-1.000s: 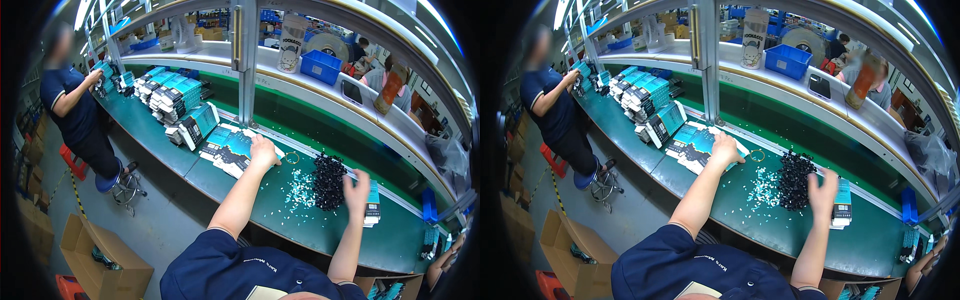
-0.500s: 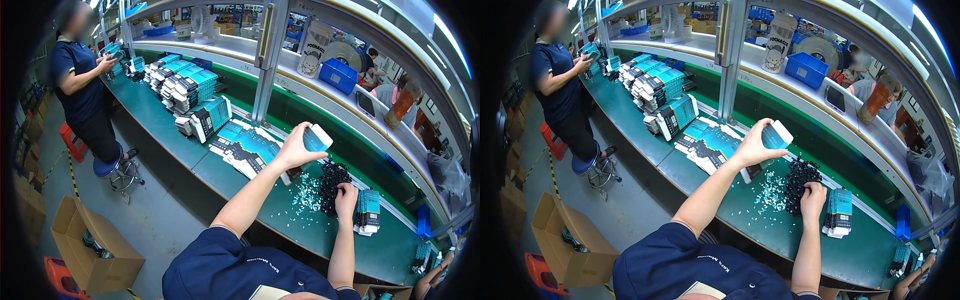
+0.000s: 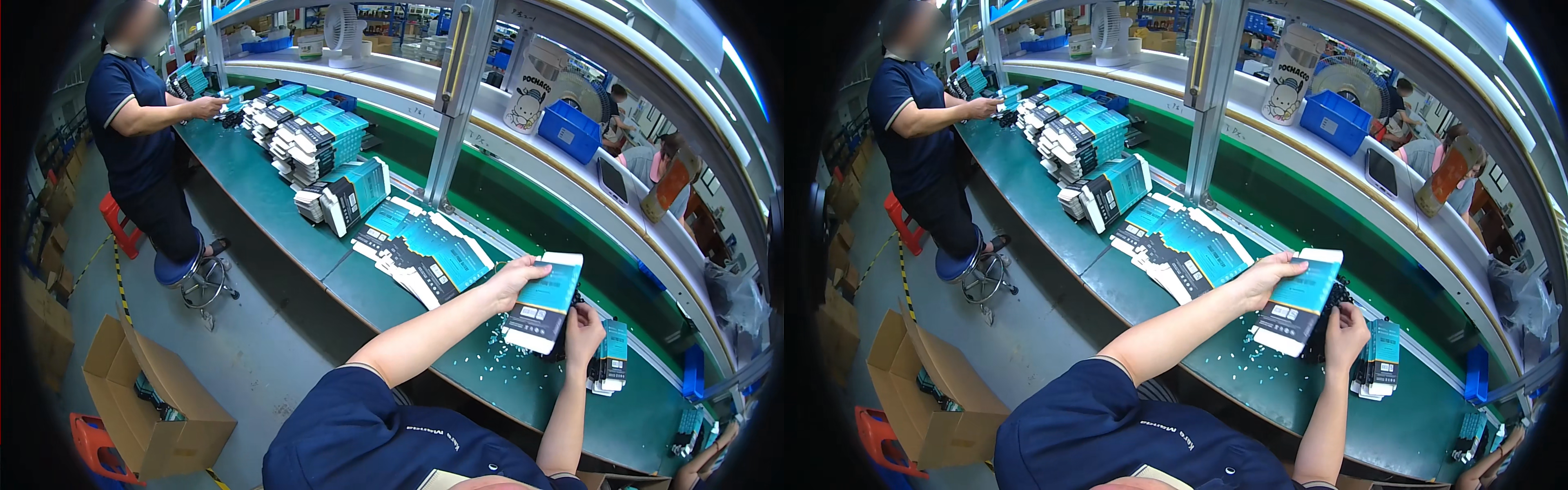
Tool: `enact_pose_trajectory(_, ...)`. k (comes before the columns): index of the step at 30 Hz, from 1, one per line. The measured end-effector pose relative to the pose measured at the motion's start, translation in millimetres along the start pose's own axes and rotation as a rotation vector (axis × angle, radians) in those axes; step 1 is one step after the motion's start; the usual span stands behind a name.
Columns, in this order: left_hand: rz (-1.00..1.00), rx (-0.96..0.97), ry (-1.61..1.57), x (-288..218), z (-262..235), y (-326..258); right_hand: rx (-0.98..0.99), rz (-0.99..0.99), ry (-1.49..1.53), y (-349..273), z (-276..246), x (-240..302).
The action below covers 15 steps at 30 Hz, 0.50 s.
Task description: Packaging small black electronic components into teal and black retail boxes on a factory assembly line.
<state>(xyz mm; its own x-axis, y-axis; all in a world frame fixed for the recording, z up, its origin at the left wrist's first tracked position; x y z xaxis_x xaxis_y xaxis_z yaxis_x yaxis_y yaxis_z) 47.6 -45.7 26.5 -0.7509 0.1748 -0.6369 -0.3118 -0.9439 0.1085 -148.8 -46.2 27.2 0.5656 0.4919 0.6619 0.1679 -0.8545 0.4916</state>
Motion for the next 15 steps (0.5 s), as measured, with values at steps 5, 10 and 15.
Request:
enact_pose_trajectory(5, -0.024, -0.052, 0.185, 14, 9, -1, -0.063, 0.028, 0.304, 8, -18, -22)
enact_pose_trajectory(10, -0.022, 0.012, 0.335, 28, 17, -5, -0.067, 0.069, 0.661, 10, -24, -19)
enact_pose_trajectory(15, -0.038, 0.014, 0.395, 40, 20, -5, -0.065, -0.015, 0.487, 5, -21, -7)
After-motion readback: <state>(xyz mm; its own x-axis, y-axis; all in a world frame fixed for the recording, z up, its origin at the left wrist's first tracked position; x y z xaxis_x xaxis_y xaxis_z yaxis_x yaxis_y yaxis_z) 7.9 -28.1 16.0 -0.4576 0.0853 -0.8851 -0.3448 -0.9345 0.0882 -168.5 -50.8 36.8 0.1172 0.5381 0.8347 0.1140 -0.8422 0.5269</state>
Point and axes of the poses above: each hand's wrist, its own y-axis towards the middle knuckle, its own z-axis out of the palm, x = y × z, the point moved 2 cm from there along y, towards the middle knuckle, and after that the axes turned 9 degrees about x, right-handed, at the moved point
